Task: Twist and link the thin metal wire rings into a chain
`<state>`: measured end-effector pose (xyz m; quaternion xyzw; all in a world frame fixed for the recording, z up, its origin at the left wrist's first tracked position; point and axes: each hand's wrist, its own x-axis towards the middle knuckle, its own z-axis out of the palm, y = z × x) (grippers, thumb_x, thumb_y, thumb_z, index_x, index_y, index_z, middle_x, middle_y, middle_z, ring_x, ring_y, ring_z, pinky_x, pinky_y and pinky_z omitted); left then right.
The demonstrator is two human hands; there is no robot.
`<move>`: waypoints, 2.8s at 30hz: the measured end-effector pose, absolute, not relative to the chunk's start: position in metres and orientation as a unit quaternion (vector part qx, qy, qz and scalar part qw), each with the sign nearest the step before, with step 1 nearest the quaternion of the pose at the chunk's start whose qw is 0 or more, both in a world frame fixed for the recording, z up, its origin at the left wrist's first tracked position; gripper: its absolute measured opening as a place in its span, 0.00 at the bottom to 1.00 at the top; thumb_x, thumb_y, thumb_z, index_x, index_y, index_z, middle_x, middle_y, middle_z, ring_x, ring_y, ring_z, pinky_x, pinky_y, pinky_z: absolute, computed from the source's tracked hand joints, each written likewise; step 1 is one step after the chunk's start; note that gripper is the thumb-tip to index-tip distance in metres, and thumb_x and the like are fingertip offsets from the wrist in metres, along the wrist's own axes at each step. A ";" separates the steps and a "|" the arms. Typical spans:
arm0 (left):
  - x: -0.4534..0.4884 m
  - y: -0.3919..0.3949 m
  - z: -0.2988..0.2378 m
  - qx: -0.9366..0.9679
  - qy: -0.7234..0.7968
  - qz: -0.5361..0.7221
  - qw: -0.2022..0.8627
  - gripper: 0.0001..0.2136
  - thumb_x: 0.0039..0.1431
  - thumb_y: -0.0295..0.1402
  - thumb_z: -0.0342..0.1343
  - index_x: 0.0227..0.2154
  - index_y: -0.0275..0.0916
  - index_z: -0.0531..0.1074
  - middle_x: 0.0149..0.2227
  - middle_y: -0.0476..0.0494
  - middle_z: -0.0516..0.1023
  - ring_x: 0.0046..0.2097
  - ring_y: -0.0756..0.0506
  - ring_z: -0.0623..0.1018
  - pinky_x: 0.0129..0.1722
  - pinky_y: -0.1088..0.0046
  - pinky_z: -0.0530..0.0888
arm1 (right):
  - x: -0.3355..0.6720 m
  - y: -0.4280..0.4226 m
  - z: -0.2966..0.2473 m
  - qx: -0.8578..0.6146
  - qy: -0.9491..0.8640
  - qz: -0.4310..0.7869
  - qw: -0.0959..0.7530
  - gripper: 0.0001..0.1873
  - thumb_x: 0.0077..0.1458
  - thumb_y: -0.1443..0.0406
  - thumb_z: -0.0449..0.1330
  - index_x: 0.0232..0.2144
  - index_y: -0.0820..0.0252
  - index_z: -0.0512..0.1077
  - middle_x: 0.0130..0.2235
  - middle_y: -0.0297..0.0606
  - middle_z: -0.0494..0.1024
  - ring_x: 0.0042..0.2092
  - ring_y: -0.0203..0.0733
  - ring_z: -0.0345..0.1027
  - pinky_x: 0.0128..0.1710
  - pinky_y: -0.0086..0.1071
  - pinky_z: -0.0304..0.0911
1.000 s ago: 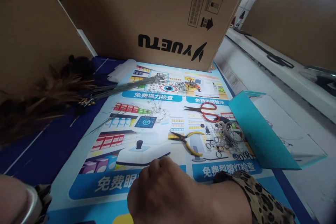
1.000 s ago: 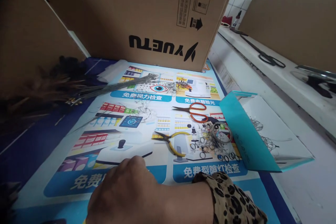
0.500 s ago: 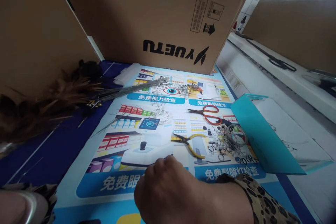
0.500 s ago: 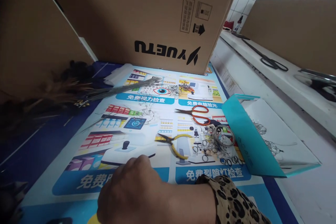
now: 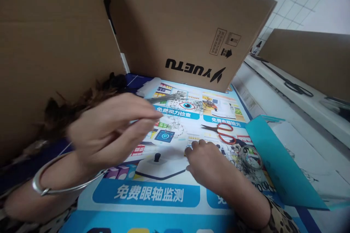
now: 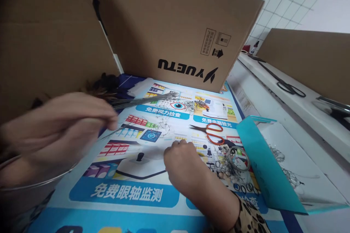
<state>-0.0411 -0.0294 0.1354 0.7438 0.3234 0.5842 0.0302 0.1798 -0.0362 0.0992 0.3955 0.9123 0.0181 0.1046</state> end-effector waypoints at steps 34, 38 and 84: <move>-0.043 0.015 -0.008 0.698 0.549 0.356 0.291 0.07 0.58 0.33 0.50 0.35 0.41 0.72 0.29 0.51 0.74 0.30 0.48 0.72 0.29 0.75 0.66 | 0.182 0.023 -0.007 0.446 0.816 -0.194 -0.311 0.11 0.57 0.69 0.52 0.40 0.58 0.72 0.41 0.39 0.73 0.42 0.39 0.67 0.45 0.31 0.62; -0.043 0.017 -0.010 0.704 0.546 0.353 0.285 0.07 0.57 0.32 0.50 0.35 0.41 0.72 0.30 0.50 0.74 0.32 0.47 0.72 0.31 0.75 0.66 | 0.182 0.022 -0.006 0.467 0.808 -0.191 -0.305 0.10 0.57 0.69 0.52 0.40 0.58 0.72 0.40 0.38 0.73 0.38 0.38 0.67 0.41 0.30 0.63; -0.025 0.021 0.001 0.525 0.494 0.454 0.524 0.09 0.53 0.37 0.57 0.32 0.37 0.69 0.23 0.55 0.64 0.21 0.55 0.61 0.19 0.80 0.58 | 0.183 0.038 -0.006 0.528 0.735 -0.301 -0.301 0.16 0.57 0.56 0.51 0.24 0.59 0.66 0.21 0.28 0.62 0.25 0.33 0.56 0.25 0.25 0.53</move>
